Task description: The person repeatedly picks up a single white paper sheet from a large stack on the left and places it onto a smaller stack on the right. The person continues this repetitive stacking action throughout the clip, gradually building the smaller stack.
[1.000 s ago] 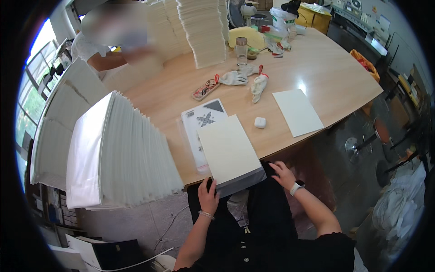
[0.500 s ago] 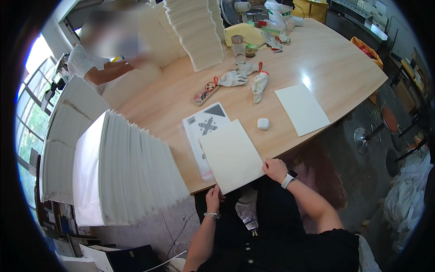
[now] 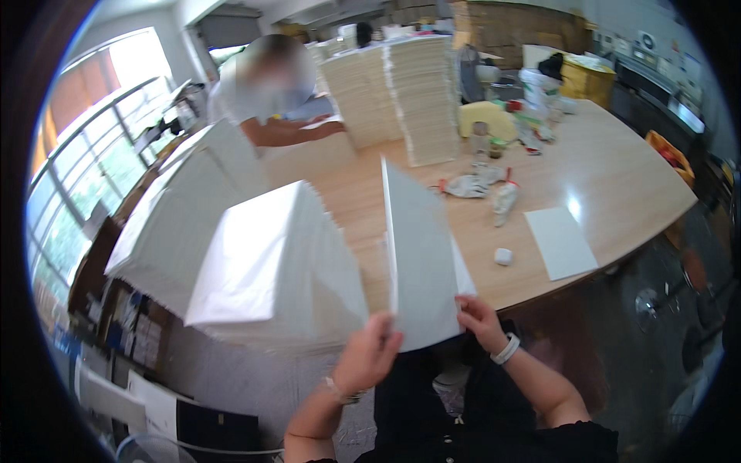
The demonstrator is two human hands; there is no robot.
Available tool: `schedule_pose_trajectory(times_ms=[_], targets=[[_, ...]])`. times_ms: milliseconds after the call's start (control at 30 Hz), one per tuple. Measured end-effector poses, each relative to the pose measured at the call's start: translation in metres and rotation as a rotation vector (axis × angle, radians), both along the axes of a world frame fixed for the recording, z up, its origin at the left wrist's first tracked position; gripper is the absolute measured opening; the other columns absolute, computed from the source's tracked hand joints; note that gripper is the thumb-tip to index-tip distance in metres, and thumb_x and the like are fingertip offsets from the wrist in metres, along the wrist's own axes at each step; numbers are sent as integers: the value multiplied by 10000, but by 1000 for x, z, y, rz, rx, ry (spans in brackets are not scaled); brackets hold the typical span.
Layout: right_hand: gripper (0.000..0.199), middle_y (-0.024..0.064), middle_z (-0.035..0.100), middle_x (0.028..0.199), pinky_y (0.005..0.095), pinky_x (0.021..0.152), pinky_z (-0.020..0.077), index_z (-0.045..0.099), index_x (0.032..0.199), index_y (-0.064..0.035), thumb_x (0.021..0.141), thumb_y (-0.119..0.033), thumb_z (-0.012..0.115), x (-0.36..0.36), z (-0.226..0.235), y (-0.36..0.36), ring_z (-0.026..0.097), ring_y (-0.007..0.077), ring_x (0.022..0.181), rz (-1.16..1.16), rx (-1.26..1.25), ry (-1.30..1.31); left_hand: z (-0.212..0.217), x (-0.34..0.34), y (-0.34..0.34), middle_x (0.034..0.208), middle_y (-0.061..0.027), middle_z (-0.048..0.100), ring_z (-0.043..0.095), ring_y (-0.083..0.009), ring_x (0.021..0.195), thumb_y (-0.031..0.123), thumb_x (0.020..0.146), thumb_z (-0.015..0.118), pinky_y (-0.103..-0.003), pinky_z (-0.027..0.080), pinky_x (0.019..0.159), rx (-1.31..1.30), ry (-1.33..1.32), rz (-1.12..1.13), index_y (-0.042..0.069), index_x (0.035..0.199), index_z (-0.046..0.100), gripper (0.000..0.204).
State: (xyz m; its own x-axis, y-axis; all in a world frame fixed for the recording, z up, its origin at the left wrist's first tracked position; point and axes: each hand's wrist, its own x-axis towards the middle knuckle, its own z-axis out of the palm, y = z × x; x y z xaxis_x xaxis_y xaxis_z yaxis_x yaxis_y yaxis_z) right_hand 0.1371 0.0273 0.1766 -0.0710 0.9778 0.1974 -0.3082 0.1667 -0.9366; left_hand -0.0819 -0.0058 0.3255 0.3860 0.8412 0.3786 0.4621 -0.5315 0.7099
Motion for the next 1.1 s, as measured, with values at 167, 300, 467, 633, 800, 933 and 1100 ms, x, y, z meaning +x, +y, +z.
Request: schedule_pose_trajectory(times_ms=[167,300,467,633,800,933,1100], targets=[[317,3,504,737,185,575,403,484,1099,5,795,-74,523,-85,165,27,473,51,637,224,321,17,97,-94,-28,586,0,448,476,-73,456,73,793,476,-172,367,368,342,-363,495,-23,1136,413,362],[285,5,520,700,176,545,393,515,1074,-1,836,-155,482,-155,210,43,468,49,619,525,259,86,104,-196,-7,952,-84,545,504,-121,850,195,816,449,-225,390,728,252,-373,537,-6,1121,447,365],[308,4,513,642,184,481,381,516,1078,-18,852,-220,461,-187,179,52,443,41,538,450,556,-159,50,-246,4,1198,-90,402,375,-178,1097,274,836,419,-304,310,907,65,-549,617,26,1171,408,417],[319,6,486,727,196,530,403,445,1133,-47,844,-180,469,-90,77,57,445,62,596,235,184,304,21,-227,-8,1199,-108,394,386,-230,1097,336,875,306,-342,323,885,645,-656,859,12,1202,317,460],[491,93,403,1061,285,780,371,331,1152,-18,749,-129,589,144,-82,80,418,171,856,-1282,126,-453,-52,-160,-51,567,-64,487,468,-148,530,173,851,403,-252,373,498,448,-465,667,10,777,481,195],[808,236,320,1178,393,895,323,254,1212,30,632,-317,695,245,-106,65,367,335,1062,-1708,-498,-684,-145,-102,-29,656,-79,522,532,-145,577,74,796,462,-248,431,532,36,-100,260,-12,968,489,194],[841,264,343,1184,411,890,344,327,1174,56,578,-394,714,288,-141,59,367,378,1091,-1380,-763,-305,-170,-3,57,752,-159,581,576,-258,708,69,761,513,-297,458,639,-106,75,76,-11,941,537,198]])
